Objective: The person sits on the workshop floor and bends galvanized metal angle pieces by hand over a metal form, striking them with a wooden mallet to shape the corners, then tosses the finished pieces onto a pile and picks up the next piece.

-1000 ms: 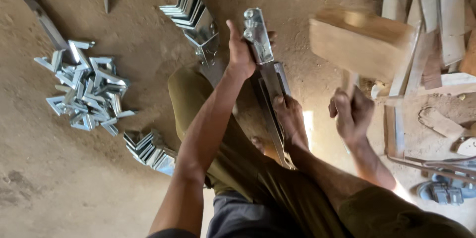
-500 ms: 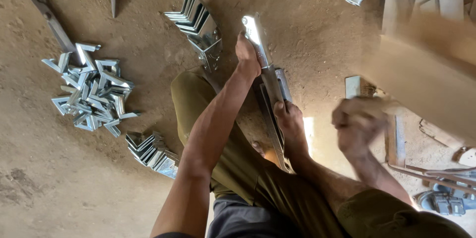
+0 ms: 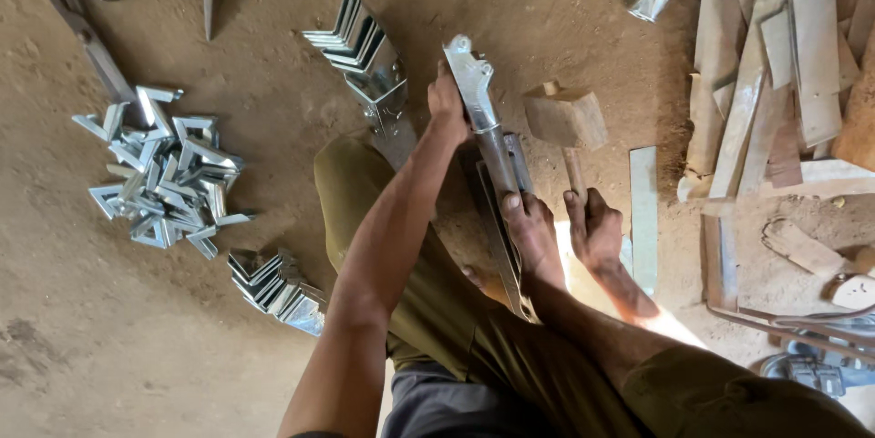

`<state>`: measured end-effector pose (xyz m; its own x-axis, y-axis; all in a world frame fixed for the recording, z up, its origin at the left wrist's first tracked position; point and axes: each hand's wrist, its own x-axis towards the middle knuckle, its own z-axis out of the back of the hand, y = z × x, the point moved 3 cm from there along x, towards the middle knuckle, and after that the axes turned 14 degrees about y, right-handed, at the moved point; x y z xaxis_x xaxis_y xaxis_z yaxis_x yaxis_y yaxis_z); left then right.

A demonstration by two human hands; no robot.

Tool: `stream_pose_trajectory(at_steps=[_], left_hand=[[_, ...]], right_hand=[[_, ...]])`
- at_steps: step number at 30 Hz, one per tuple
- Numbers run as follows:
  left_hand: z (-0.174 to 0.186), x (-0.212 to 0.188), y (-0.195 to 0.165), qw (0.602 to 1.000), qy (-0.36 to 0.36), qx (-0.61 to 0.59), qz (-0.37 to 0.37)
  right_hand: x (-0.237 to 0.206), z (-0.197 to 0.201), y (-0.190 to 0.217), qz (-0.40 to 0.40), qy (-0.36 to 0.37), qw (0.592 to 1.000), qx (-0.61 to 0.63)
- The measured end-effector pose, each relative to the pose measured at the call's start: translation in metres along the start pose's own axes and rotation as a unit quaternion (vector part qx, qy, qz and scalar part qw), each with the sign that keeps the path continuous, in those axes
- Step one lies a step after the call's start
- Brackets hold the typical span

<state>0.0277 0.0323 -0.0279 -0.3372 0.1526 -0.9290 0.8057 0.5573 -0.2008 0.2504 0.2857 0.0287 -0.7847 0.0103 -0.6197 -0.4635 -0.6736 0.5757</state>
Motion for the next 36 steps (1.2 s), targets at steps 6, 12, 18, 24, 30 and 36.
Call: stream_pose_trajectory(at_steps=[6, 12, 18, 24, 30, 36], left_hand=[[-0.006, -0.015, -0.01, 0.957, 0.279, -0.067, 0.05], [-0.015, -0.01, 0.0, 0.965, 0.246, -0.075, 0.05], [-0.014, 0.003, 0.001, 0.978, 0.191, -0.085, 0.015], [-0.017, -0.001, 0.001, 0.977, 0.194, -0.07, 0.045], [-0.022, -0.008, -0.013, 0.988, 0.112, -0.104, 0.021], [-0.06, -0.007, -0.114, 0.919, 0.157, 0.296, -0.209]], right_hand=[[-0.001, 0.047, 0.055, 0.123, -0.004, 0.982, 0.142], [-0.03, 0.118, 0.115, 0.313, -0.032, 0.853, 0.418], [0.022, 0.047, 0.111, 0.269, -0.006, 0.944, 0.191], [0.028, 0.042, 0.095, 0.291, -0.075, 0.928, 0.219], [0.049, 0.014, 0.061, 0.096, 0.049, 0.994, -0.03], [0.023, 0.009, 0.026, -0.113, 0.069, 0.99, 0.056]])
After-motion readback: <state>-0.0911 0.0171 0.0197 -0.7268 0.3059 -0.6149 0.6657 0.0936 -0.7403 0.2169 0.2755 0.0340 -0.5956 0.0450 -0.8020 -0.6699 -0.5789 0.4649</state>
